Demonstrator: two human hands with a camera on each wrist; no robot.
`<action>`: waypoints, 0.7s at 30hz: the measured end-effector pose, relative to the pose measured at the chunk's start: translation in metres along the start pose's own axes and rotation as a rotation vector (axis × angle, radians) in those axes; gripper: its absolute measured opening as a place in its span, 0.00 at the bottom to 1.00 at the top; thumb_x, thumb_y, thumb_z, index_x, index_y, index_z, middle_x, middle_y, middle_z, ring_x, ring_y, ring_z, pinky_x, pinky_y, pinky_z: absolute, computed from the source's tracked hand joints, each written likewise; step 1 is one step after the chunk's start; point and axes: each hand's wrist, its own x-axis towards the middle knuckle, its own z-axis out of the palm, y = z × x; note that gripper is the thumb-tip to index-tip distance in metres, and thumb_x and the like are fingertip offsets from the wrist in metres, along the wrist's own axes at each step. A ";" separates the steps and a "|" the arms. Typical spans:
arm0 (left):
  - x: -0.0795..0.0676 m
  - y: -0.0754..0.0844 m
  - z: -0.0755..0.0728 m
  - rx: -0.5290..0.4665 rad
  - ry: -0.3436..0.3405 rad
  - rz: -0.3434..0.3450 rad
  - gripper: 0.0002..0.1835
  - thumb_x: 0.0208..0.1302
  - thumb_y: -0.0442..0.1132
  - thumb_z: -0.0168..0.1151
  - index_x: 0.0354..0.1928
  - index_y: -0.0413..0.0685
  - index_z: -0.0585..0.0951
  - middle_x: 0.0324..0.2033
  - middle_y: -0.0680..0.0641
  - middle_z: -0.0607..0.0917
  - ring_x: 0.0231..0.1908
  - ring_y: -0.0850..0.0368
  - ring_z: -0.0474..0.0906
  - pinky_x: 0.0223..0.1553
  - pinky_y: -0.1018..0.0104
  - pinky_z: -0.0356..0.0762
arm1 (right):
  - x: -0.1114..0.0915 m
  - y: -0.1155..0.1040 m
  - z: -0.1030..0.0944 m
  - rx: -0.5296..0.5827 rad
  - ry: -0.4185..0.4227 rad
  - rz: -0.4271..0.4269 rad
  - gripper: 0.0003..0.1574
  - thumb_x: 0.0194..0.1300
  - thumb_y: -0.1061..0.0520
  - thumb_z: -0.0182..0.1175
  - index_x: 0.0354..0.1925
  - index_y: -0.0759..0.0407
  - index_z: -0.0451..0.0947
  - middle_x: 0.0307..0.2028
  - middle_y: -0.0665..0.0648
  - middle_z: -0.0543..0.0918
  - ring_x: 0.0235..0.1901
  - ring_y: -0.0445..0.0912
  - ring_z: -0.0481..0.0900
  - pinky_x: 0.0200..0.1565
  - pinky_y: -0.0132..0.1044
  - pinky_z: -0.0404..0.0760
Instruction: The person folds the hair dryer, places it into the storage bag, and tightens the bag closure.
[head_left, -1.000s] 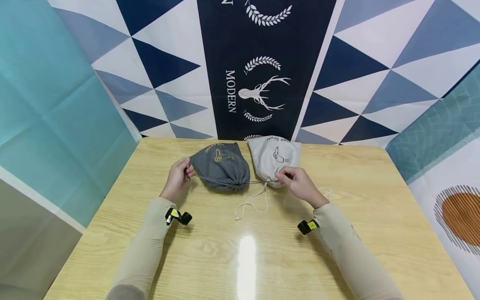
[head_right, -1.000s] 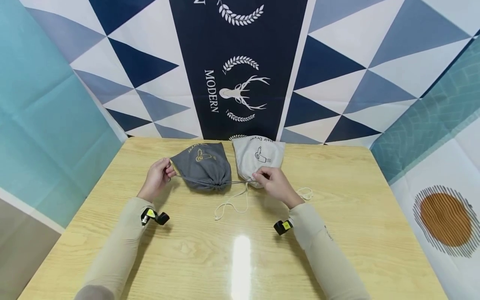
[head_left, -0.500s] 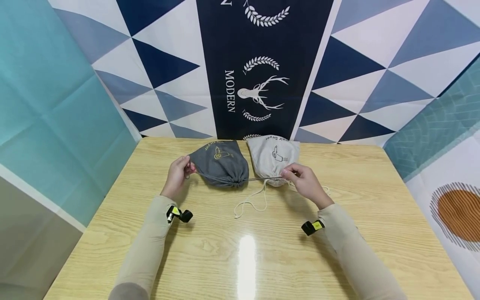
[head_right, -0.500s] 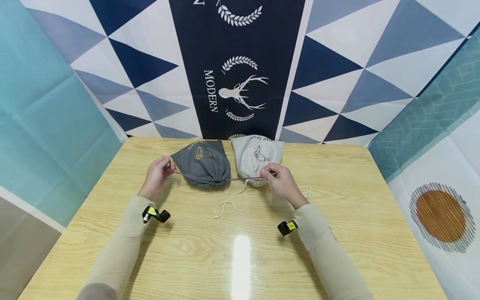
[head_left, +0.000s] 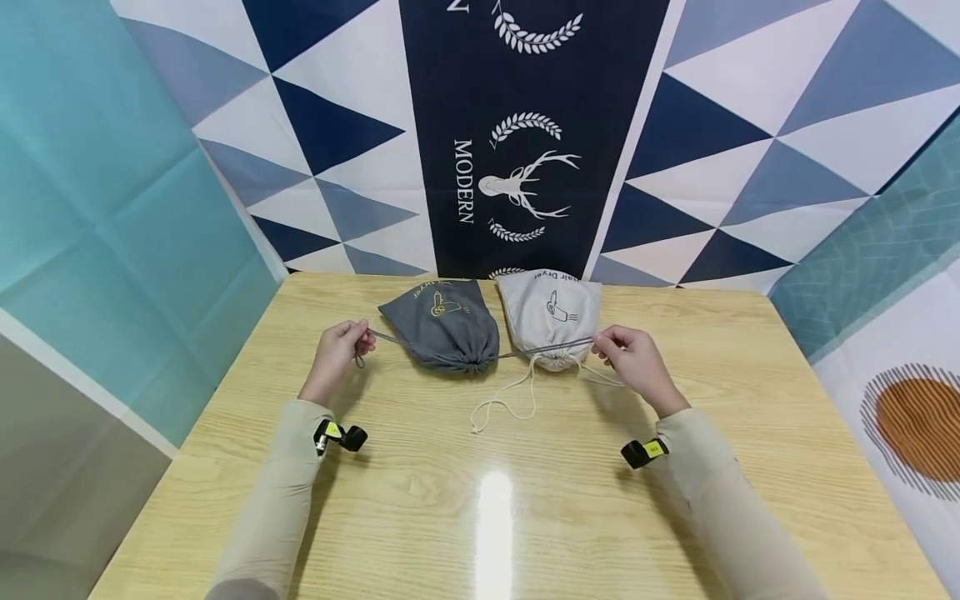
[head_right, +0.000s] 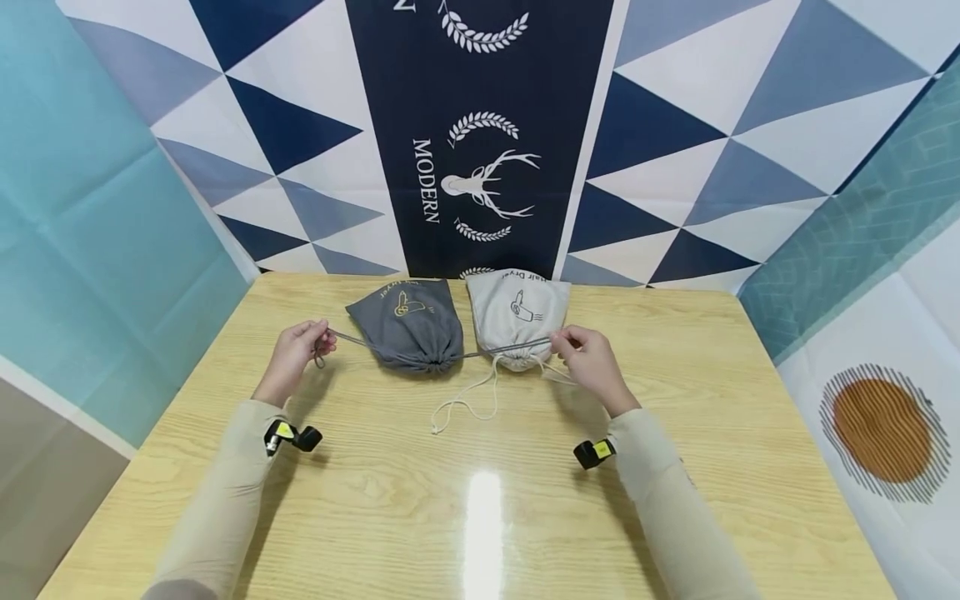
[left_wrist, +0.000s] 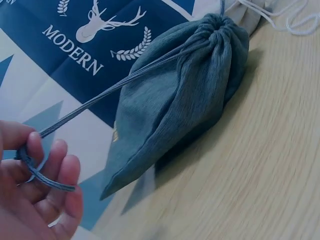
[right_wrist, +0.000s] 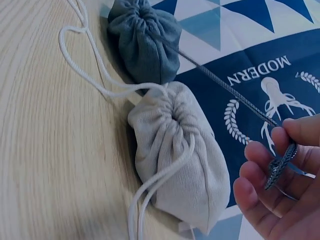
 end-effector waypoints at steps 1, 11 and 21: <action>-0.001 0.000 -0.002 0.036 -0.014 -0.005 0.17 0.76 0.45 0.48 0.33 0.41 0.75 0.25 0.58 0.79 0.28 0.67 0.76 0.40 0.68 0.78 | -0.001 0.002 -0.002 -0.013 -0.007 0.010 0.19 0.73 0.57 0.54 0.34 0.73 0.79 0.25 0.50 0.79 0.24 0.40 0.76 0.29 0.30 0.77; -0.009 -0.009 -0.017 0.161 -0.101 -0.051 0.17 0.76 0.47 0.48 0.32 0.41 0.73 0.25 0.56 0.78 0.28 0.66 0.75 0.41 0.64 0.78 | -0.009 0.016 -0.007 -0.035 -0.109 0.093 0.23 0.74 0.51 0.52 0.34 0.71 0.78 0.27 0.61 0.78 0.25 0.44 0.74 0.26 0.31 0.73; -0.005 -0.009 -0.014 0.125 -0.117 -0.054 0.17 0.76 0.47 0.47 0.33 0.41 0.73 0.25 0.56 0.78 0.29 0.66 0.75 0.36 0.71 0.76 | -0.008 0.020 -0.006 0.014 -0.123 0.081 0.23 0.74 0.54 0.52 0.36 0.76 0.75 0.25 0.58 0.79 0.21 0.40 0.73 0.23 0.32 0.73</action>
